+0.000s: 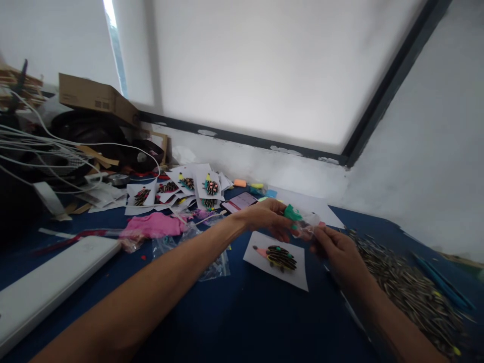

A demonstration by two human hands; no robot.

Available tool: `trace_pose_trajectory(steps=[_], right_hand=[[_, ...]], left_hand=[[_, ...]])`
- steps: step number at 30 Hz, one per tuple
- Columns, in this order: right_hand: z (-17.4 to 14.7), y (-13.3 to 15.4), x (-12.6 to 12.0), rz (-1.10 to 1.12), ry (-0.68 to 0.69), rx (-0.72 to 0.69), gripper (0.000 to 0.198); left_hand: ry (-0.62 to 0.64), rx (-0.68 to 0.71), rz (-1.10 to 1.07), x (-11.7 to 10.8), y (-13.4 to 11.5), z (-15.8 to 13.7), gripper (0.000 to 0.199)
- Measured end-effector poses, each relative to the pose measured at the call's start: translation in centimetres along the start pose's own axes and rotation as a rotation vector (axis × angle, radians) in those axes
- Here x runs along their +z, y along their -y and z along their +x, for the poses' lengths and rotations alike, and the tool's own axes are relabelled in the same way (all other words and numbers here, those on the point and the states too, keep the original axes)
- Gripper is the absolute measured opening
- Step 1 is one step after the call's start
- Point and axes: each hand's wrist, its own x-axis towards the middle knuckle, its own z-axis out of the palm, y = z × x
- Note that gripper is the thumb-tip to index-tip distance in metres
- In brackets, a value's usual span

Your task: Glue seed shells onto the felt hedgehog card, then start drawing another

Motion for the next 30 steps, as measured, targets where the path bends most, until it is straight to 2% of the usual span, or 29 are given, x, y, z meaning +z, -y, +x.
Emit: trace_pose_trajectory(steps=[4,9,16,20,23,26,30], right_hand=[[-0.1,0.4,0.0,-0.08,-0.021,-0.029,0.044],[0.0,0.5,-0.1,-0.054,0.019,-0.012,0.041],[-0.3,1.0,-0.1,-0.017,0.088,-0.019,0.033],[-0.3,0.7,0.0,0.019,0.106,-0.001,0.029],[-0.2,0.4,0.1,0.053,0.059,-0.018,0.027],[-0.2,0.3,0.0,0.024,-0.029,-0.048,0.025],[-0.2,0.4,0.0,0.016,-0.128,-0.095,0.025]], left_hand=[[0.005,-0.063,0.019,-0.2,-0.2,-0.1,0.024],[0.02,-0.083,-0.068,-0.2,-0.1,0.1,0.023],[-0.089,-0.078,0.049,0.7,-0.1,0.3,0.037],[-0.062,-0.073,0.099,0.8,-0.3,0.1,0.046],[-0.115,-0.077,0.093,0.9,-0.7,0.0,0.047],[-0.222,-0.086,0.055,1.0,-0.8,0.2,0.036],[-0.155,-0.047,-0.008,0.8,-0.5,0.4,0.022]])
